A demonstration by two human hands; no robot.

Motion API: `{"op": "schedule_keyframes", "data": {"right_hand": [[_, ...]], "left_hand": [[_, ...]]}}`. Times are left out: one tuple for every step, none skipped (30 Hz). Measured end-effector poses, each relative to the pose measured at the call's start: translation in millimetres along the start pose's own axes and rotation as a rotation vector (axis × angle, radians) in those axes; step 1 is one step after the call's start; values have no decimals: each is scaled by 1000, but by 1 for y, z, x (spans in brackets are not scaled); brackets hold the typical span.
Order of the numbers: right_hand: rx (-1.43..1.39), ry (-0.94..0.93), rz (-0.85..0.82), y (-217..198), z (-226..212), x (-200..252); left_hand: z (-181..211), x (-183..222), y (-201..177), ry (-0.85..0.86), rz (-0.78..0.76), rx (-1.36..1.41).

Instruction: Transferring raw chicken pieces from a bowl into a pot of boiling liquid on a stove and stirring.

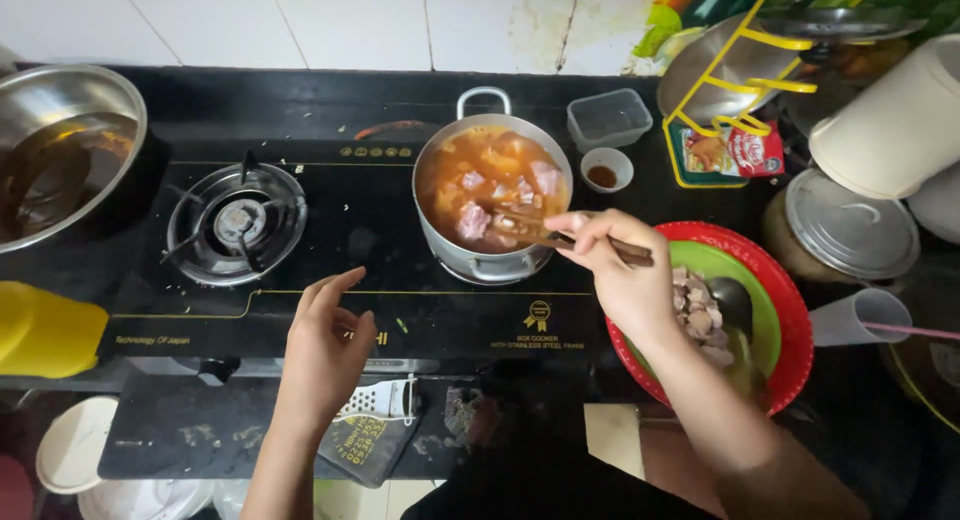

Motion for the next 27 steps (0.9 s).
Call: {"op": "schedule_keyframes", "data": {"right_hand": [[10, -21, -66, -5, -6, 2], [19, -42, -132, -9, -12, 5], [23, -36, -124, -21, -22, 5], [43, -18, -80, -35, -32, 5], [63, -2, -34, -50, -42, 5], [68, 3, -24, -57, -42, 5], [68, 53, -14, -65, -40, 6], [68, 104, -5, -74, -37, 8], [75, 108, 13, -83, -39, 11], [34, 28, 51, -92, -46, 12], [-9, -51, 86, -102, -53, 15], [-2, -46, 101, -115, -51, 16], [-32, -90, 174, -133, -54, 21], [-60, -137, 247, -152, -55, 25], [-47, -131, 271, -170, -55, 33], [51, -98, 340, -191, -55, 43], [147, -64, 407, -213, -54, 53], [158, -58, 429, -231, -50, 70], [197, -12, 434, -248, -43, 84], [234, 35, 438, -264, -36, 100], [239, 42, 453, -269, -32, 115], [247, 113, 504, -275, -25, 134], [252, 182, 551, -281, -17, 151], [253, 187, 563, -286, -9, 165], [310, 112, 468, -284, -5, 172], [366, 36, 372, -282, -2, 180], [366, 41, 383, -278, -2, 183]], "left_hand": [[-5, -2, 4, 25, -11, -28], [-11, -5, 8, 49, -22, -56], [-10, -3, 12, 50, -32, -60], [-10, -1, 15, 46, -15, -52], [-10, 1, 17, 46, 1, -43], [-13, 4, 30, 49, -9, -48], [-11, 8, 36, 131, 50, 43], [-9, 14, 42, 212, 108, 135], [-7, 20, 57, 218, 90, 130], [-1, 28, 71, 281, 51, 191], [4, 38, 84, 339, 14, 251], [14, 46, 97, 342, -3, 245], [25, 57, 115, 383, -94, 227], [37, 69, 134, 423, -186, 209], [38, 74, 153, 428, -213, 202], [40, 82, 179, 464, -342, 160], [42, 92, 205, 500, -470, 119], [45, 97, 222, 504, -494, 112], [47, 102, 243, 496, -580, 86], [48, 109, 263, 488, -665, 59], [51, 103, 282, 488, -681, 52], [55, 99, 301, 517, -692, 23], [58, 94, 321, 547, -698, -5], [62, 85, 341, 548, -710, -12], [59, 74, 367, 479, -739, -139], [56, 63, 391, 409, -765, -267], [49, 47, 421, 411, -773, -276]]}}
Point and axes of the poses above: each hand's wrist, its own x-axis away from the middle knuckle, its own y-axis out of the palm, z = x × y, the point moved 7 cm from there along -x, towards the middle knuckle, and after that the axes turned 14 degrees about -y, right-handed, at the moved point
